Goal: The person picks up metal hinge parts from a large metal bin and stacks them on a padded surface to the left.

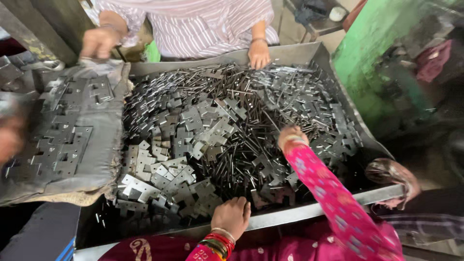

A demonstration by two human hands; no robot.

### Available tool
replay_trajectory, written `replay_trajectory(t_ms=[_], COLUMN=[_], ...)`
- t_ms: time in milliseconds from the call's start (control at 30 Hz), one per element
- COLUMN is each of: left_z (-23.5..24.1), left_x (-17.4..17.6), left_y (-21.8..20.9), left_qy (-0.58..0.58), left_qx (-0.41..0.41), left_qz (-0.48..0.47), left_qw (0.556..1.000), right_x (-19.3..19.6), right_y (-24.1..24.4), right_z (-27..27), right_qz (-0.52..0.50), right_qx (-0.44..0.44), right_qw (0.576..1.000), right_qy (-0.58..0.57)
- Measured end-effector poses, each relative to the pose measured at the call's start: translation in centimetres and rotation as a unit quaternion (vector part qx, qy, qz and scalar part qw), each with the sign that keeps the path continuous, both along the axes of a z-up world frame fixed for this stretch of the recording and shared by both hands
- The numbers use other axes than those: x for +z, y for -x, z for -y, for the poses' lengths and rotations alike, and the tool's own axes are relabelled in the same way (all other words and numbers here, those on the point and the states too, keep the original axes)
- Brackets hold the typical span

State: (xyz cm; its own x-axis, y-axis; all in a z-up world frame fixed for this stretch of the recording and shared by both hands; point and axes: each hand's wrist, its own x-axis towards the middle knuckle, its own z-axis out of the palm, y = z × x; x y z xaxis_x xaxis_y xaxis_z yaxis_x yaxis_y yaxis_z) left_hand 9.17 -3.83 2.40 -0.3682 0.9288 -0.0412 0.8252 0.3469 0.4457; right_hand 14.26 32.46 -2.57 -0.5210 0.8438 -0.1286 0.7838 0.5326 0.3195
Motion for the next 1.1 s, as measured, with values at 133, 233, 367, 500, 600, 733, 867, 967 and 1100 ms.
replay_trajectory(t_ms=[133, 233, 367, 500, 600, 733, 867, 967, 1100], left_z=[-0.7, -0.8, -0.3, -0.6, 0.5, -0.7, -0.6, -0.4, -0.1], left_x=[0.3, 0.0, -0.1, 0.1, -0.3, -0.4, -0.4, -1.2, -1.6], left_y=[0.6, 0.4, 0.1, 0.8, 0.3, 0.0, 0.4, 0.7, 0.2], left_qy=[-0.022, -0.041, -0.042, -0.09, -0.066, -0.011, 0.007, -0.081, -0.063], left_qx=[0.018, 0.021, 0.032, 0.026, 0.023, 0.036, 0.021, 0.025, 0.026], left_qz=[0.007, 0.005, -0.009, -0.004, 0.011, 0.013, 0.013, 0.012, 0.006], left_qw=[1.0, 0.999, 0.999, 0.996, 0.997, 0.999, 1.0, 0.996, 0.998], right_x=[-1.3, -2.2, 0.4, 4.5, 6.5, 10.5, 12.8, 14.8, 15.0], right_y=[5.9, 4.1, -1.2, -4.1, -8.1, -13.0, -13.5, -13.8, -12.0], right_z=[-0.4, 1.3, 2.2, 3.8, 8.2, 12.9, 18.7, 20.7, 15.2], right_qz=[-0.034, -0.008, 0.043, 0.067, 0.077, 0.061, 0.03, 0.034, -0.03], right_qx=[-0.021, -0.023, -0.011, 0.001, -0.002, -0.013, 0.038, 0.023, -0.027], right_qw=[0.999, 0.998, 0.998, 0.997, 0.996, 0.997, 0.996, 0.992, 0.991], right_qy=[0.027, 0.053, 0.047, 0.031, 0.043, 0.049, 0.073, 0.119, 0.131])
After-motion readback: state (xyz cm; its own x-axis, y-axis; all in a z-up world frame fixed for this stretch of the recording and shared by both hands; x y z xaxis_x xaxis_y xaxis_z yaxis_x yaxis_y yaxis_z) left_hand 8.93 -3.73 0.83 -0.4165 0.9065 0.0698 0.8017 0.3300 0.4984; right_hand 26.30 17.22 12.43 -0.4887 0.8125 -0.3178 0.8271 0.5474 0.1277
